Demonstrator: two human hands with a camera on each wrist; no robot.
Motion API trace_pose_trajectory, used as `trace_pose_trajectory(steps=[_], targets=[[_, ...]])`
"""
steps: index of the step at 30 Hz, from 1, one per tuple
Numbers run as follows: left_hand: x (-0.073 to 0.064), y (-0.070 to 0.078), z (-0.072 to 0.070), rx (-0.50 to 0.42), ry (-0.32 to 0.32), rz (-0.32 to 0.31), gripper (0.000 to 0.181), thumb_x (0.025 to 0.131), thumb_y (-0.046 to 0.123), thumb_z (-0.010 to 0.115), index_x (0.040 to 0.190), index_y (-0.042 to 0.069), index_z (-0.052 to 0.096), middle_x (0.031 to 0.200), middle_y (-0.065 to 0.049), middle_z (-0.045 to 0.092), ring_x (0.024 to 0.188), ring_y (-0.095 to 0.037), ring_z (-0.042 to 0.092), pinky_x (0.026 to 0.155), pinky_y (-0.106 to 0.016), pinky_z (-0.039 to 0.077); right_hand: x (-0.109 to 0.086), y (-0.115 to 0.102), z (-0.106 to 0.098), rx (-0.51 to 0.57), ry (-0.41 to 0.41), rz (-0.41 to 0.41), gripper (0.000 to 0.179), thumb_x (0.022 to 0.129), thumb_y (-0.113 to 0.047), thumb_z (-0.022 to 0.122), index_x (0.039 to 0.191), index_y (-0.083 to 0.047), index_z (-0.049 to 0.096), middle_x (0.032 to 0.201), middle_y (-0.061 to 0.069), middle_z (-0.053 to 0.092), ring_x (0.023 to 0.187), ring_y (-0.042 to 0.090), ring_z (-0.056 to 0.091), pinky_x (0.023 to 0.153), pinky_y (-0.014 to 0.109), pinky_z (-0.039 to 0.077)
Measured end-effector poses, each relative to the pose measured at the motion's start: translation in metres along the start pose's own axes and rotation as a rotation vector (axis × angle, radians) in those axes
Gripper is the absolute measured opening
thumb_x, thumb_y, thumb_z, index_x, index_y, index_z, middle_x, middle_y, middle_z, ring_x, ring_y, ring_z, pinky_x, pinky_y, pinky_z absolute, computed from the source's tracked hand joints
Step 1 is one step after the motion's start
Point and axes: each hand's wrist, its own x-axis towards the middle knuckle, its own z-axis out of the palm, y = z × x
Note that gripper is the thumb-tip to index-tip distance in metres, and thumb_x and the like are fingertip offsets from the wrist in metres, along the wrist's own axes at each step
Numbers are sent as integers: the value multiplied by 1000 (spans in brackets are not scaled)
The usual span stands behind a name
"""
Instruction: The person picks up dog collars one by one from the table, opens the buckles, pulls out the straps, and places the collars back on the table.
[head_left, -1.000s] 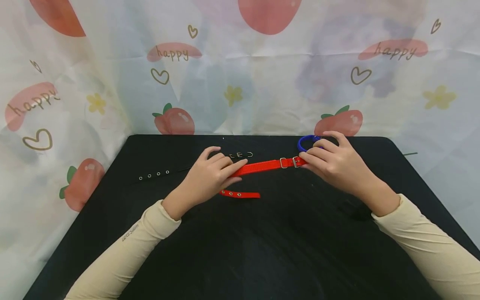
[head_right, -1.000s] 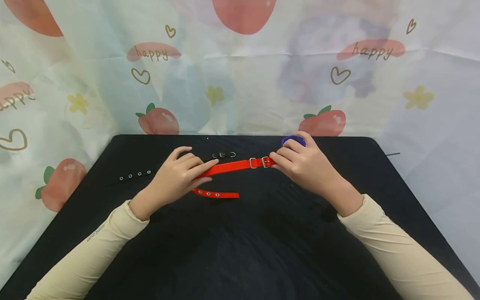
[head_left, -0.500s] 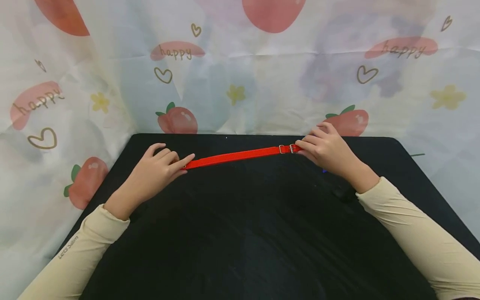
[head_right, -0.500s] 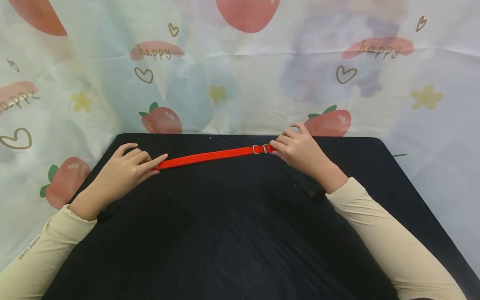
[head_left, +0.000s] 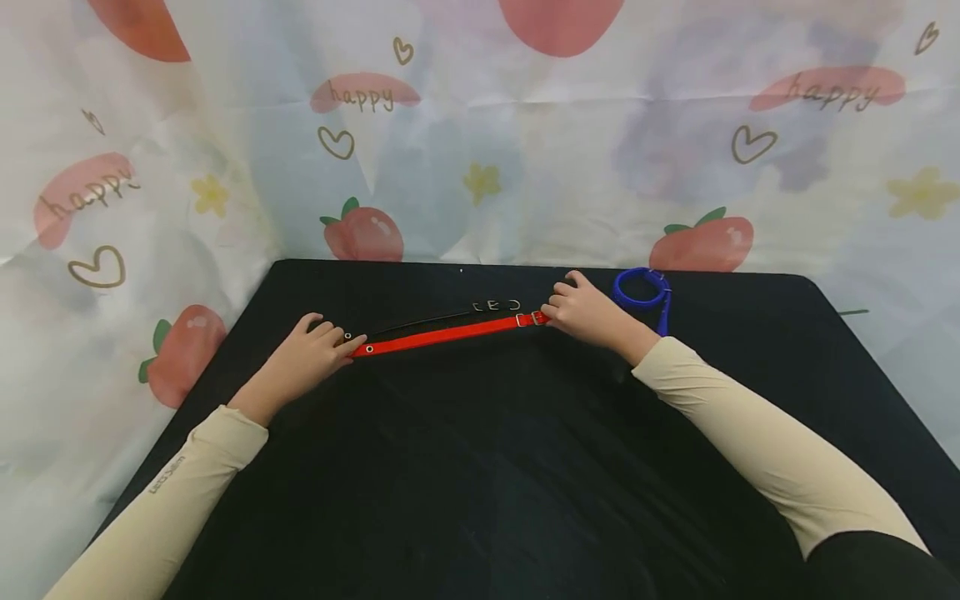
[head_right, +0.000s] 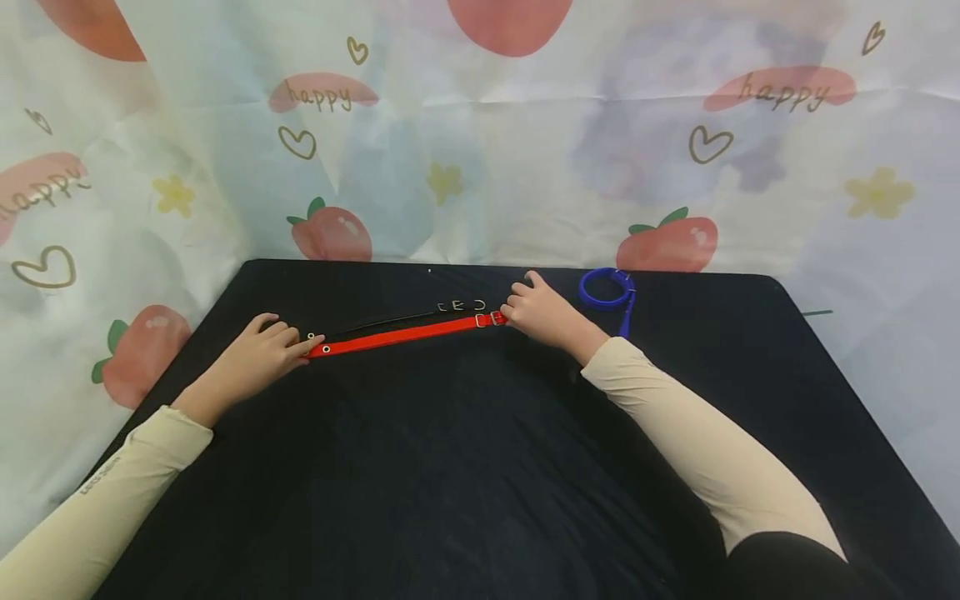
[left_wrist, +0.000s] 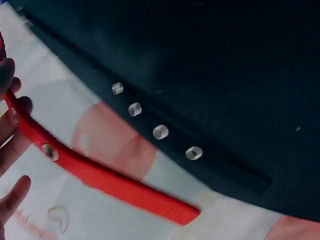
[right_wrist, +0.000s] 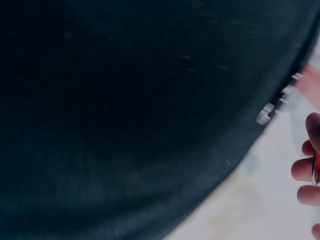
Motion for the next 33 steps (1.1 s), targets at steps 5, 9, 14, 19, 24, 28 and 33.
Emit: trace_pose_trajectory(steps=[5, 9, 14, 19, 24, 28, 33], targets=[[2, 2, 18, 32, -190, 31, 37, 74, 30, 77, 107, 17, 71, 85, -3, 69, 85, -22, 63, 90, -45, 45, 11, -5, 19, 12, -102, -47, 16, 81, -28, 71, 84, -12, 69, 79, 2, 69, 81, 23, 56, 85, 47, 42], [6, 6, 24, 34, -306, 41, 35, 74, 30, 76, 106, 17, 71, 87, -2, 71, 91, -23, 63, 92, -47, 44, 18, -7, 28, 6, -166, -68, 16, 82, -28, 70, 86, -13, 70, 82, 2, 70, 84, 23, 56, 86, 47, 42], [10, 11, 25, 4, -370, 22, 35, 79, 27, 73, 111, 15, 68, 91, -5, 70, 93, -25, 63, 93, -48, 43, 23, -7, 31, -8, -188, -77, 13, 83, -25, 69, 84, -13, 70, 82, 3, 70, 83, 23, 56, 85, 46, 42], [16, 23, 22, -75, -395, -2, 47, 85, 30, 68, 127, 12, 59, 101, -9, 62, 95, -25, 60, 93, -47, 43, 25, -9, 32, -32, -200, -89, 8, 82, -20, 70, 85, -12, 70, 84, 3, 71, 85, 23, 57, 87, 46, 43], [20, 36, 19, -102, -404, -15, 46, 88, 29, 64, 129, 10, 57, 110, -10, 59, 103, -26, 58, 96, -50, 44, 26, -10, 32, -29, -229, -86, 10, 84, -18, 67, 90, -11, 69, 88, 4, 71, 88, 23, 58, 87, 47, 43], [20, 42, 21, -68, -393, -15, 40, 91, 23, 60, 128, 8, 58, 112, -11, 59, 101, -25, 58, 92, -46, 45, 26, -10, 31, -17, -232, -99, 21, 86, -14, 64, 106, -10, 68, 97, 5, 70, 93, 25, 58, 90, 48, 44], [18, 45, 24, -70, -383, -32, 40, 91, 20, 58, 129, 9, 57, 111, -11, 58, 96, -25, 57, 86, -43, 46, 26, -13, 29, 10, -220, -177, 37, 87, -15, 64, 123, -12, 62, 106, 7, 67, 101, 25, 59, 93, 48, 45]])
